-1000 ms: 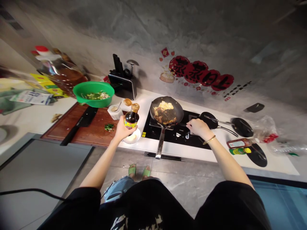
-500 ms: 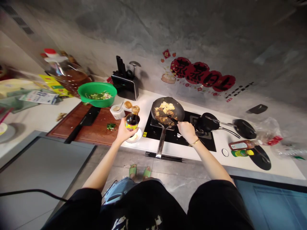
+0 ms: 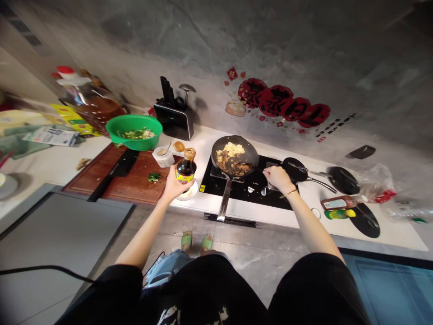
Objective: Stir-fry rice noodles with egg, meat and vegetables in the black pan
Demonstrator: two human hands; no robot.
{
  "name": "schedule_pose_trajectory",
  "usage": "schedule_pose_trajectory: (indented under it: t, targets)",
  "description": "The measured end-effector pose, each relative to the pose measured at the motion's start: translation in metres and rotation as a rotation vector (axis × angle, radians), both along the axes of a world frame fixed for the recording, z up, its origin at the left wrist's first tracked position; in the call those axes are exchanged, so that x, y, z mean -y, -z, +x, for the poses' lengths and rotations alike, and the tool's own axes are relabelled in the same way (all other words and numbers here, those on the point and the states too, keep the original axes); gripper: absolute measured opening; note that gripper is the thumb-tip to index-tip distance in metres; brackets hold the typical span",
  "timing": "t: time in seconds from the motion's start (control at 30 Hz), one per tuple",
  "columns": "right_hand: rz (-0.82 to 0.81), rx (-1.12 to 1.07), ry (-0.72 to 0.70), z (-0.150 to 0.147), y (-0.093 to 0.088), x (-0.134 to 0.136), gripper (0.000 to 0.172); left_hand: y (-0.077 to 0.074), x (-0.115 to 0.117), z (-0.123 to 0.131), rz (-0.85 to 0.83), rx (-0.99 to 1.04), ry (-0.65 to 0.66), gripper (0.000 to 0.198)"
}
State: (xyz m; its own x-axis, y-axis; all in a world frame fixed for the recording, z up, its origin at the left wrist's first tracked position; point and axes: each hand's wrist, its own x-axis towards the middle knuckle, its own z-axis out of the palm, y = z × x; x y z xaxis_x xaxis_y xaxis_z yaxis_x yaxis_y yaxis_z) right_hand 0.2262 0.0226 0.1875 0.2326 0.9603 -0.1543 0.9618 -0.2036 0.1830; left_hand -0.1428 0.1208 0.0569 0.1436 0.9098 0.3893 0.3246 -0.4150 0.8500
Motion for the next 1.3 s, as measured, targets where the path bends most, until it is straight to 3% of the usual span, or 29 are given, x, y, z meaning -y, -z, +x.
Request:
schedule_pose_trajectory:
  t: [0.1,0.2,0.3,0.4,0.53,0.63,0.73,0.8,0.87,0.93,1.0,1.03,1.1,1.3]
  targets:
    - [-0.033,-0.045,-0.051,0.025,-0.026,0.003,0.032,0.002,0.001,0.002,-0.013,0.008,-0.009,0.062]
    - [-0.066,-0.050,-0.060,0.028,-0.034,0.000,0.029,0.001,0.002,0.003,-0.023,0.007,-0.016,0.061]
    - [-0.008,-0.057,-0.007,0.009,-0.012,0.002,0.034,0.001,0.003,0.004,-0.010,0.027,-0.012,0.061]
    - [0.069,-0.076,0.106,-0.016,0.030,0.010,0.041,0.002,0.003,0.002,-0.011,0.039,-0.013,0.062]
    - [-0.058,-0.113,0.193,-0.032,0.079,0.023,0.053,-0.002,0.004,-0.006,-0.010,0.063,-0.050,0.061]
    - [-0.207,-0.156,0.189,-0.028,0.086,0.027,0.063,-0.008,0.005,-0.020,0.015,0.090,-0.091,0.059]
    - [-0.187,-0.137,0.140,-0.039,0.065,0.007,0.060,-0.014,0.000,-0.045,0.032,0.122,-0.132,0.056]
    - [0.016,-0.252,-0.047,-0.074,0.038,-0.022,0.057,-0.019,-0.004,-0.067,0.019,0.141,-0.119,0.055]
    - [0.141,-0.612,-0.317,-0.134,0.010,-0.060,0.056,-0.024,-0.007,-0.092,-0.009,0.150,-0.060,0.057]
    - [0.082,-1.051,-0.417,-0.213,-0.011,-0.104,0.057,-0.028,-0.011,-0.118,-0.044,0.148,0.030,0.058]
    - [-0.152,-1.373,-0.403,-0.294,-0.020,-0.150,0.074,-0.028,-0.017,-0.147,-0.090,0.140,0.126,0.058]
    - [-0.260,-1.460,-0.414,-0.332,-0.021,-0.171,0.083,-0.026,-0.021,-0.163,-0.114,0.140,0.159,0.057]
    - [-0.315,-1.559,-0.452,-0.398,-0.017,-0.206,0.090,-0.019,-0.036,-0.200,-0.155,0.145,0.190,0.059]
    - [-0.032,-1.545,-0.599,-0.531,0.008,-0.282,0.078,0.011,-0.118,-0.329,-0.181,0.186,0.087,0.067]
